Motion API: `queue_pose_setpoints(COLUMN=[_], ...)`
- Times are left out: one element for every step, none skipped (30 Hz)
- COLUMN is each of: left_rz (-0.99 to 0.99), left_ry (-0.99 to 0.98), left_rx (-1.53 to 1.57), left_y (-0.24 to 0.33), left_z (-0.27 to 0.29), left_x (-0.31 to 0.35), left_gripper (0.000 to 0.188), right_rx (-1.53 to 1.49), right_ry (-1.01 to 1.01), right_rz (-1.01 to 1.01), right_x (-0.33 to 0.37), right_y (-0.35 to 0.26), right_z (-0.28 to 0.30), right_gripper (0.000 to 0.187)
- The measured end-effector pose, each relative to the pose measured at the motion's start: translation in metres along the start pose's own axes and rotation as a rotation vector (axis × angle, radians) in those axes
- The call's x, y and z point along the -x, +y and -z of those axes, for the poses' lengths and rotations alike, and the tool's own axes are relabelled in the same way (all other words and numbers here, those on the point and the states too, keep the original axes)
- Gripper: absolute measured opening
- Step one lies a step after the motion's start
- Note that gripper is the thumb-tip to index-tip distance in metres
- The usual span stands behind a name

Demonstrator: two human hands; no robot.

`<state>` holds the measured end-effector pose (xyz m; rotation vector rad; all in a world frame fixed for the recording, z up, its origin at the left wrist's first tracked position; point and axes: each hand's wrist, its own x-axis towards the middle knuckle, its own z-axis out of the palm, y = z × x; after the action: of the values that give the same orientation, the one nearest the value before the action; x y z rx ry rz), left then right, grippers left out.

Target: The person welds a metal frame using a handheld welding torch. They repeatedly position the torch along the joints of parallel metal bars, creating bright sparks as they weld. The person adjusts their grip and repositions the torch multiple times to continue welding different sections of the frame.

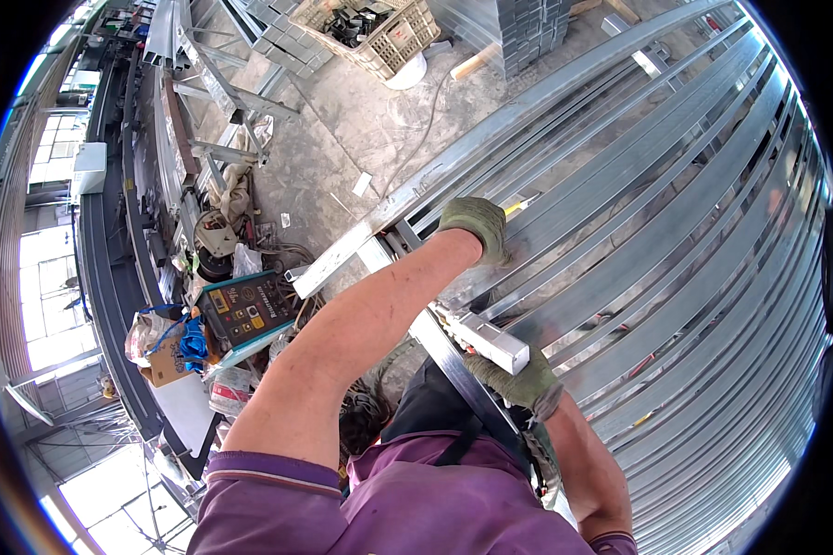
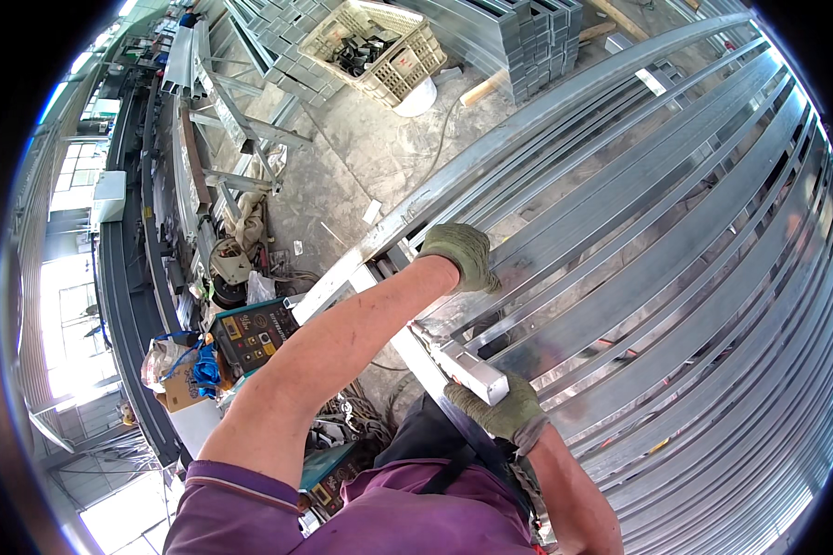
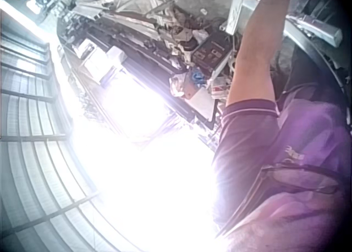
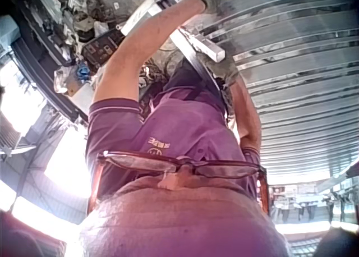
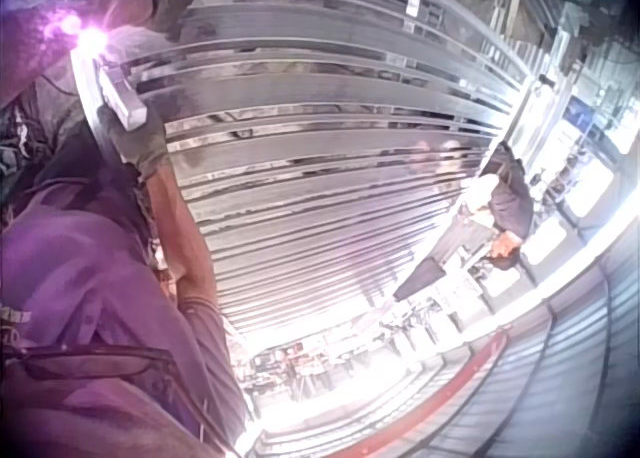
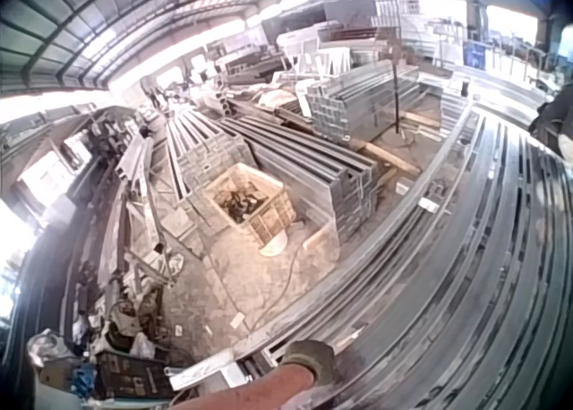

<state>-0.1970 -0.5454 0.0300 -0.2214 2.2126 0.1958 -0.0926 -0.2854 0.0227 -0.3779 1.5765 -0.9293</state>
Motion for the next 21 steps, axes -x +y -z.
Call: queue_pose_setpoints(left_rz=[0.006,0.011,0.017,0.015,0.014,0.013,0.014,0.014,0.016,0.010,0.005,-0.001,0.000,0.000,0.000,0.000,0.001,0.002,0.002,0.002,0.003], left_ry=[-0.005,-0.010,-0.016,-0.009,-0.003,0.003,-0.002,-0.006,-0.011,-0.009,-0.007,-0.005,-0.008,-0.012,-0.015,-0.018,-0.020,-0.022,-0.026,-0.030,-0.034], left_rx=[0.002,0.004,0.006,0.004,0.002,-0.001,0.001,0.003,0.004,0.002,0.000,-0.002,-0.005,-0.008,-0.011,-0.009,-0.007,-0.006,-0.007,-0.008,-0.009], left_y=[0.000,0.000,0.000,-0.001,-0.001,-0.002,-0.001,-0.001,-0.001,-0.001,-0.001,-0.001,0.000,0.000,0.000,0.000,0.000,0.000,0.000,0.000,-0.001], left_z=[0.000,0.000,0.000,-0.001,-0.003,-0.004,-0.003,-0.002,-0.002,-0.001,0.000,0.001,0.001,0.002,0.003,0.003,0.003,0.004,0.003,0.003,0.003], left_x=[0.000,0.000,-0.001,-0.002,-0.002,-0.003,-0.003,-0.002,-0.002,-0.001,0.000,0.001,0.002,0.002,0.002,0.002,0.003,0.003,0.002,0.001,0.001], left_gripper=[0.071,0.072,0.072,0.072,0.072,0.072,0.072,0.072,0.072,0.071,0.071,0.071,0.071,0.070,0.070,0.070,0.070,0.070,0.070,0.070,0.070], right_rx=[-0.006,-0.013,-0.025,-0.036,-0.052,-0.068,-0.068,-0.068,-0.068,-0.023,0.022,0.066,0.022,-0.022,-0.067,-0.058,-0.049,-0.040,-0.074,-0.107,-0.141], right_ry=[-0.007,-0.014,-0.019,-0.022,-0.023,-0.025,-0.026,-0.027,-0.028,-0.028,-0.028,-0.028,-0.036,-0.043,-0.050,-0.050,-0.051,-0.051,-0.052,-0.054,-0.056], right_rz=[0.000,0.000,0.001,0.001,0.003,0.005,0.002,-0.002,-0.005,-0.012,-0.018,-0.025,-0.017,-0.009,-0.001,-0.003,-0.005,-0.006,-0.020,-0.034,-0.048], right_x=[0.000,0.002,0.003,0.005,0.006,0.007,0.008,0.008,0.008,0.007,0.006,0.005,0.005,0.006,0.006,0.007,0.007,0.007,0.008,0.009,0.010], right_y=[-0.002,-0.007,-0.010,-0.015,-0.018,-0.020,-0.021,-0.022,-0.023,-0.020,-0.015,-0.012,-0.013,-0.015,-0.017,-0.018,-0.018,-0.019,-0.021,-0.023,-0.024], right_z=[0.001,0.002,0.004,0.005,0.005,0.006,0.006,0.007,0.007,0.007,0.006,0.006,0.006,0.006,0.006,0.006,0.007,0.007,0.007,0.007,0.007], right_gripper=[0.054,0.054,0.054,0.055,0.054,0.054,0.053,0.053,0.052,0.052,0.051,0.051,0.051,0.051,0.051,0.051,0.051,0.051,0.051,0.051,0.051])
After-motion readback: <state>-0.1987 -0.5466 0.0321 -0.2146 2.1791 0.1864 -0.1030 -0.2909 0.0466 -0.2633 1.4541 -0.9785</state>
